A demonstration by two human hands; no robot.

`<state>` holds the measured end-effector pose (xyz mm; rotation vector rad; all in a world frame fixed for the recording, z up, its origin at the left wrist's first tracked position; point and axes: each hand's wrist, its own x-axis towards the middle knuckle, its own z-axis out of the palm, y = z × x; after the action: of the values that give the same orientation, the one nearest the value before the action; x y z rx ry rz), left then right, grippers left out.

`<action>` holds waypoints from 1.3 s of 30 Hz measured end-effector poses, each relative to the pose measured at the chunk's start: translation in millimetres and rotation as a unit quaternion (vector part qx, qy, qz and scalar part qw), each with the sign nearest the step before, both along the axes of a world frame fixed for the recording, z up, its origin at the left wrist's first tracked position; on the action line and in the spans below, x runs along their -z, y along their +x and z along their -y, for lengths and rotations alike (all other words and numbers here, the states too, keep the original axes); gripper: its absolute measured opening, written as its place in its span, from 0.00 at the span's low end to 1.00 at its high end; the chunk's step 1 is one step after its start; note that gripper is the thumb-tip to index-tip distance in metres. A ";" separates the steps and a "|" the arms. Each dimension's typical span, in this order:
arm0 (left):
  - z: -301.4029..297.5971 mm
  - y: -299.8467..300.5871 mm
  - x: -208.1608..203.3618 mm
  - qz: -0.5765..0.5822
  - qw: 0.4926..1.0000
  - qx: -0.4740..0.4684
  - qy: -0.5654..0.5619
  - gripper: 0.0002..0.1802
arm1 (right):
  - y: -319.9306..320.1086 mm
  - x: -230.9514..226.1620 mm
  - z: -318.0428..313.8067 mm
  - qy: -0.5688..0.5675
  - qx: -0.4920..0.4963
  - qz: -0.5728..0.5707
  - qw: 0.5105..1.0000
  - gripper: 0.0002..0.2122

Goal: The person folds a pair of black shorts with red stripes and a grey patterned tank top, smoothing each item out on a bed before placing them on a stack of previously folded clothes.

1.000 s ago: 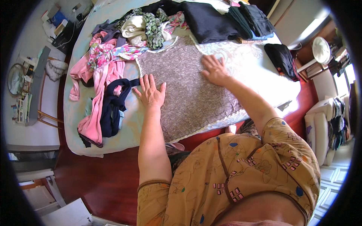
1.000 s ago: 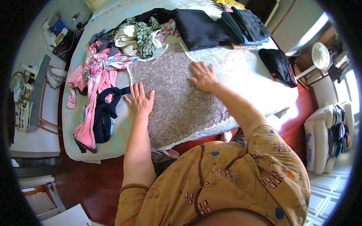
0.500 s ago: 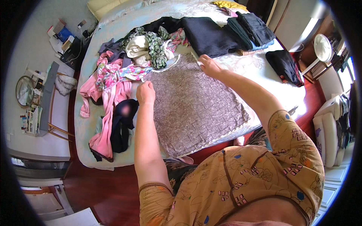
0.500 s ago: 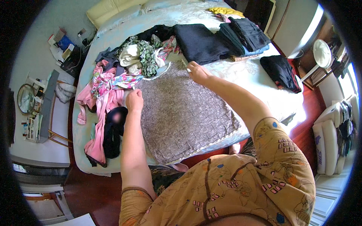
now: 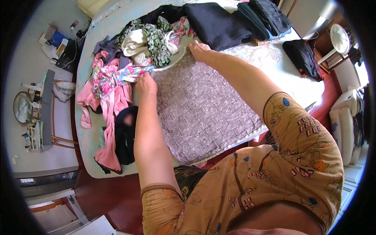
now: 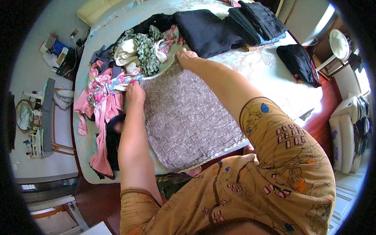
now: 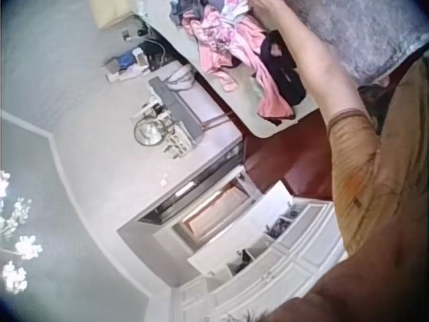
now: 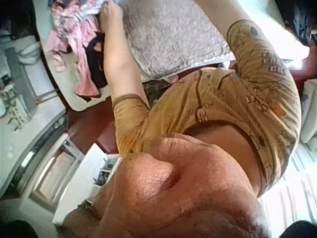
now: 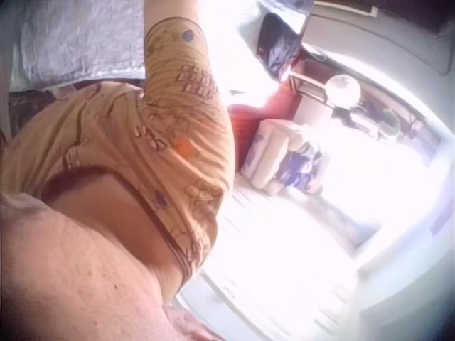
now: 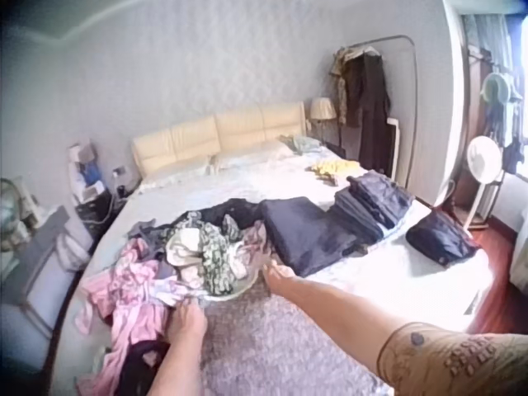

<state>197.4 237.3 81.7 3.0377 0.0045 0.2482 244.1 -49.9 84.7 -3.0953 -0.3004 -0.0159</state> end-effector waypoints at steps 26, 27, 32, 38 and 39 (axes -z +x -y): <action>34.4 -369.1 23.0 0.184 0.933 0.295 -0.092 0.09 | -364.0 -14.1 131.6 0.287 -0.082 0.038 0.954 0.12; 40.2 -375.6 22.0 0.180 0.933 0.299 -0.089 0.09 | -375.8 -2.3 134.3 0.302 -0.076 0.034 0.950 0.13; 39.3 -374.3 19.0 0.209 0.933 0.284 -0.073 0.10 | -382.7 -0.3 125.6 0.301 -0.081 0.116 0.943 0.12; 34.3 -384.0 -16.8 0.234 0.935 0.257 -0.076 0.08 | -393.4 -22.1 124.5 0.261 -0.113 0.139 0.949 0.10; 34.2 -386.2 -8.4 0.224 0.935 0.265 -0.074 0.08 | -396.9 -15.3 127.5 0.242 -0.129 0.146 0.951 0.10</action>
<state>-188.8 203.1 90.1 2.6289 -0.7704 0.8285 -152.8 -177.4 100.0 -2.5390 -0.6035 -0.4675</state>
